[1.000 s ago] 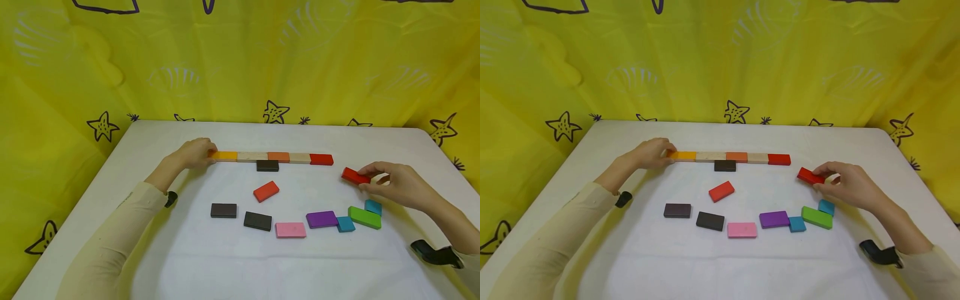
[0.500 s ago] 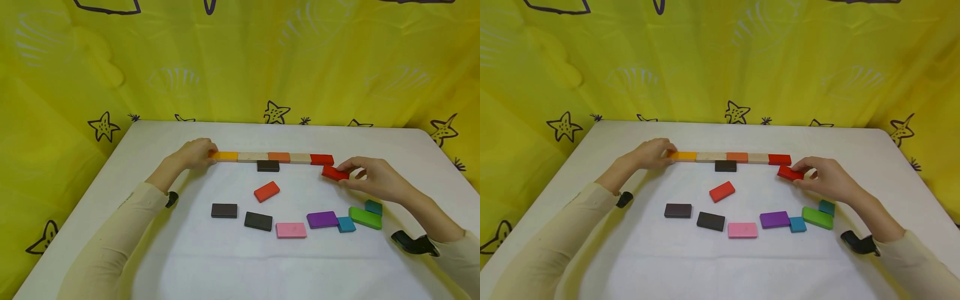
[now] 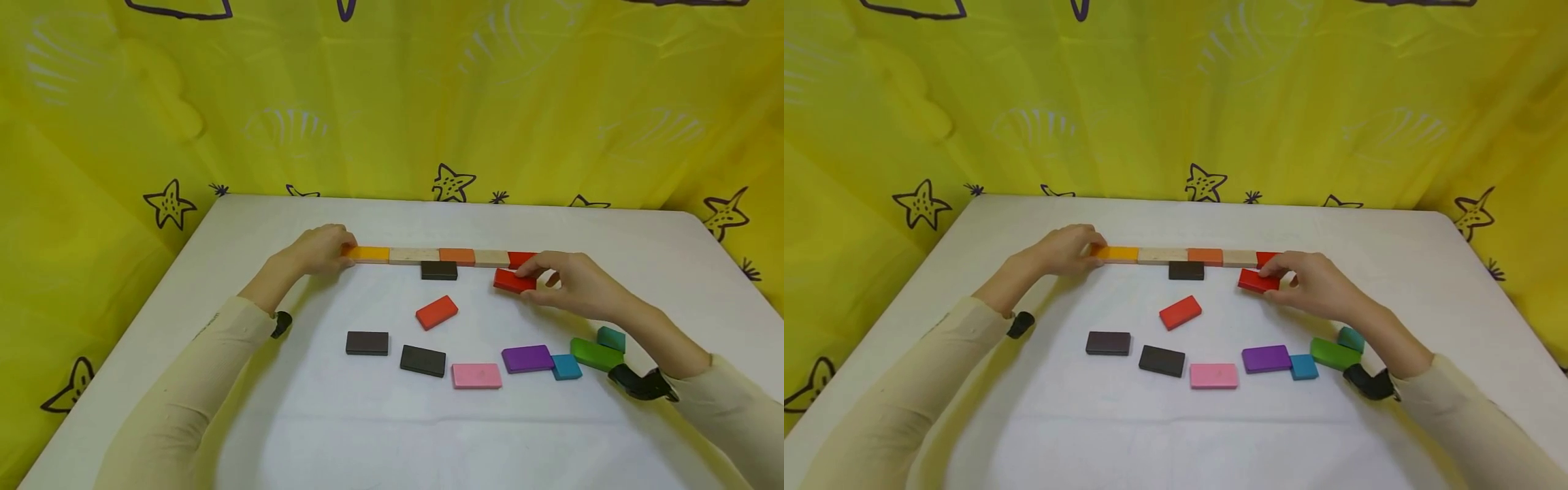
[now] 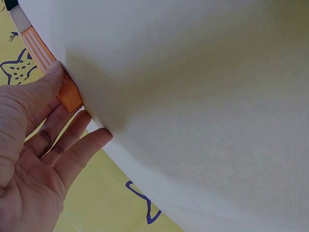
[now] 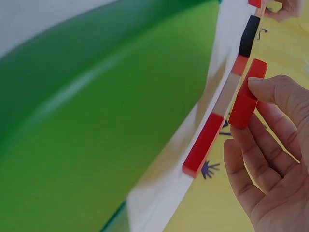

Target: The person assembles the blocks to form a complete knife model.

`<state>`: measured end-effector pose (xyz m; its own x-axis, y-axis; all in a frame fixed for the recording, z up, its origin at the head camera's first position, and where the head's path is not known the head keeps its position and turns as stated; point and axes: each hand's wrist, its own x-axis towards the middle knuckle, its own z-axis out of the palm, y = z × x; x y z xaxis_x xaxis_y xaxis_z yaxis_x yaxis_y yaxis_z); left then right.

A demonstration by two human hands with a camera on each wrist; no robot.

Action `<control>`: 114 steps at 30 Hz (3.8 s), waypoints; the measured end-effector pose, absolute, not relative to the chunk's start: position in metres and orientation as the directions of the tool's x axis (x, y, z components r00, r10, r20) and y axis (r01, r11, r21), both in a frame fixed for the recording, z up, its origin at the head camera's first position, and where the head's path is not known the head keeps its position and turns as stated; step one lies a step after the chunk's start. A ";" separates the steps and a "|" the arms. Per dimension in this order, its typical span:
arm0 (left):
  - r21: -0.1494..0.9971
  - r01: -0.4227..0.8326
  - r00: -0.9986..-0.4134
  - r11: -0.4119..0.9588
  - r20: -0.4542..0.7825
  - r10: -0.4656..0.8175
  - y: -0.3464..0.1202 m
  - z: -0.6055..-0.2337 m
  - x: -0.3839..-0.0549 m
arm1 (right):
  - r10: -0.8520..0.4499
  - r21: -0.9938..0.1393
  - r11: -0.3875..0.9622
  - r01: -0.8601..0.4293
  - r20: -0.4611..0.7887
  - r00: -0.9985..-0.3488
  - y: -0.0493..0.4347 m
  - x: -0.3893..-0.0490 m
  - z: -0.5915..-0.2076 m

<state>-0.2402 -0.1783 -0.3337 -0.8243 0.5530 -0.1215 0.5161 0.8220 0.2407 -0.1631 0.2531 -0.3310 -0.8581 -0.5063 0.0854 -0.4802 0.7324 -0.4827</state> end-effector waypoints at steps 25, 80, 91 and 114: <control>0.234 0.481 -0.839 0.845 -0.158 0.521 -0.177 -0.334 -0.242 | -0.560 -0.453 0.732 -0.508 0.024 -0.828 0.208 -0.188 -0.334; 0.226 0.497 -0.834 0.838 -0.141 0.533 -0.177 -0.333 -0.240 | -0.616 -0.513 0.647 -0.564 0.085 -0.783 0.177 -0.192 -0.332; 0.223 0.510 -0.830 0.831 -0.127 0.543 -0.176 -0.333 -0.239 | -0.705 -0.605 0.556 -0.570 0.022 -0.709 0.165 -0.177 -0.334; 0.221 0.496 -0.835 0.840 -0.144 0.531 -0.176 -0.334 -0.239 | -0.692 -0.570 0.611 -0.550 -0.047 -0.720 0.153 -0.168 -0.339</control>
<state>-0.2395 -0.1763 -0.3340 -0.8353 0.5307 -0.1436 0.4957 0.8400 0.2206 -0.1679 0.1534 -0.3389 -0.7205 -0.6919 -0.0466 -0.5497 0.6108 -0.5698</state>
